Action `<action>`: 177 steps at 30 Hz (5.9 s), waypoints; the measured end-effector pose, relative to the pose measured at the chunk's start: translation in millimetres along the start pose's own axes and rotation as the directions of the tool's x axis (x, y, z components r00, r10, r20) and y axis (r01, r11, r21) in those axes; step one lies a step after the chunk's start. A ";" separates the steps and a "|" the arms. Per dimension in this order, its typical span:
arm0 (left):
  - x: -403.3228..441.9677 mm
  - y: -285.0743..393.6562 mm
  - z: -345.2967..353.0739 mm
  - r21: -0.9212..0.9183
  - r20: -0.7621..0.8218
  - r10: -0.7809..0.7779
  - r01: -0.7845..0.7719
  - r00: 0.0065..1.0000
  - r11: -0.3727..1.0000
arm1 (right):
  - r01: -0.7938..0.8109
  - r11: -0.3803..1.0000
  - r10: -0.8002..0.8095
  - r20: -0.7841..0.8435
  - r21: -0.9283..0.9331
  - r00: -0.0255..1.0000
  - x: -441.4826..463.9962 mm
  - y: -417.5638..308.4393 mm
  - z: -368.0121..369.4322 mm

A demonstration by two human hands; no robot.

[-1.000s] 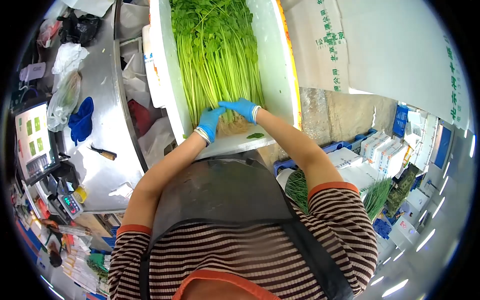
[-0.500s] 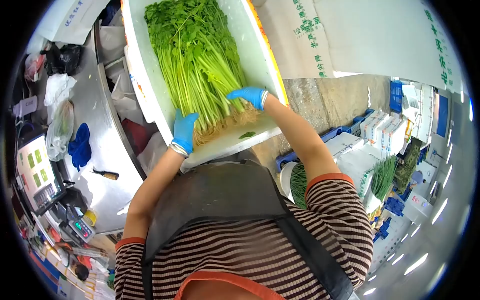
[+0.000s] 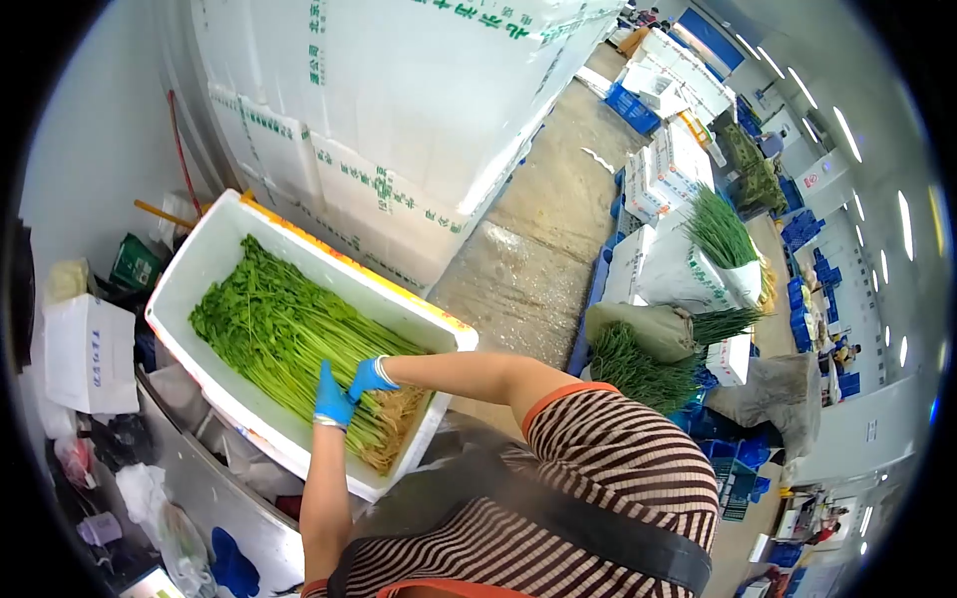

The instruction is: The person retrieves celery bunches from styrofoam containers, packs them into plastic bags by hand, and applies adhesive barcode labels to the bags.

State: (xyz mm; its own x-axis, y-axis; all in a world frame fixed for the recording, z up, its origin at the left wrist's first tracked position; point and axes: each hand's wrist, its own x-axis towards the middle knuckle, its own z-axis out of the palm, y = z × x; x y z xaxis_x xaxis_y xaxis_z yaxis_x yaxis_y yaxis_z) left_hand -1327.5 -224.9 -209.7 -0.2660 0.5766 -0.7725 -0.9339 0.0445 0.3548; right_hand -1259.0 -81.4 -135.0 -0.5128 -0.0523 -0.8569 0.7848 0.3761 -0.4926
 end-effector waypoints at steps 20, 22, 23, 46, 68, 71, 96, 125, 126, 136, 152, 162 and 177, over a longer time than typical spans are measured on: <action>-47.4 -9.3 -5.5 -0.108 0.056 0.155 -0.149 0.986 0.983 | -0.033 0.999 0.028 -0.143 -0.030 0.989 -64.7 0.9 -22.5; -45.4 -18.2 -2.9 -0.137 -0.001 0.001 -0.001 1.000 0.991 | 0.126 0.986 -0.104 -0.186 0.108 0.977 -88.2 -14.2 -33.1; -47.3 -24.8 0.3 -0.152 -0.076 0.035 -0.047 0.996 0.987 | 0.166 0.953 -0.121 -0.186 0.253 0.975 -120.0 -38.6 -29.2; 57.2 83.9 15.8 0.521 0.526 0.190 -0.137 0.829 -0.843 | 0.309 0.852 -0.230 -0.227 0.423 0.946 -217.4 -99.4 -70.7; 41.3 4.2 -37.6 0.699 0.683 -0.017 -0.660 0.731 -0.274 | 0.218 0.964 -0.194 -0.162 0.152 0.968 -100.6 38.3 -56.7; -70.5 -12.0 17.5 0.704 0.235 -0.159 -0.056 0.959 0.708 | 0.121 0.993 -0.121 -0.107 -0.007 0.987 -107.9 33.4 -46.4; -172.4 39.7 125.8 -0.363 0.231 0.734 -0.644 0.638 0.674 | 0.770 0.632 -0.775 -0.092 -0.085 0.625 -173.4 -0.9 -23.2; -699.7 -649.3 -50.1 0.552 -0.708 0.357 -0.793 -0.609 -0.259 | 0.931 -0.150 -0.194 0.913 0.334 -0.359 -293.4 97.5 668.5; -706.2 -685.6 -54.0 0.579 -0.786 0.242 -0.814 -0.569 -0.033 | 0.902 -0.211 -0.181 0.891 0.377 -0.415 -284.7 114.4 706.6; -650.6 -859.7 -190.5 0.068 -0.924 0.140 0.206 -0.357 0.976 | 0.654 -0.723 0.212 0.973 0.221 -0.095 -139.9 144.6 886.0; -717.3 -815.3 -292.9 0.196 -0.689 0.216 0.109 -0.692 0.975 | 0.448 -0.814 -0.278 0.925 -0.369 0.258 -41.1 137.4 954.2; -754.6 -790.4 -208.7 0.164 -0.615 0.137 0.044 -0.777 0.985 | 0.807 -0.468 -0.183 0.933 -0.360 0.310 -110.5 126.4 923.1; -791.1 -838.1 -193.7 0.344 -0.935 0.165 -0.691 -0.313 0.636 | 0.934 -0.353 -0.169 0.986 -0.063 0.003 -183.0 103.0 867.5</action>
State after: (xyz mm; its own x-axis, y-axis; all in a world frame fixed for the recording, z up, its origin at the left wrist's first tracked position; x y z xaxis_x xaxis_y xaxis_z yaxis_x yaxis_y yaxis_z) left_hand -380.6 -876.4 2.1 -0.2942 -0.9363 -0.1917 -0.3275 -0.0897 0.9406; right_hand -782.3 -835.7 -160.7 0.2094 -0.9754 -0.0691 -0.7775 -0.1232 -0.6166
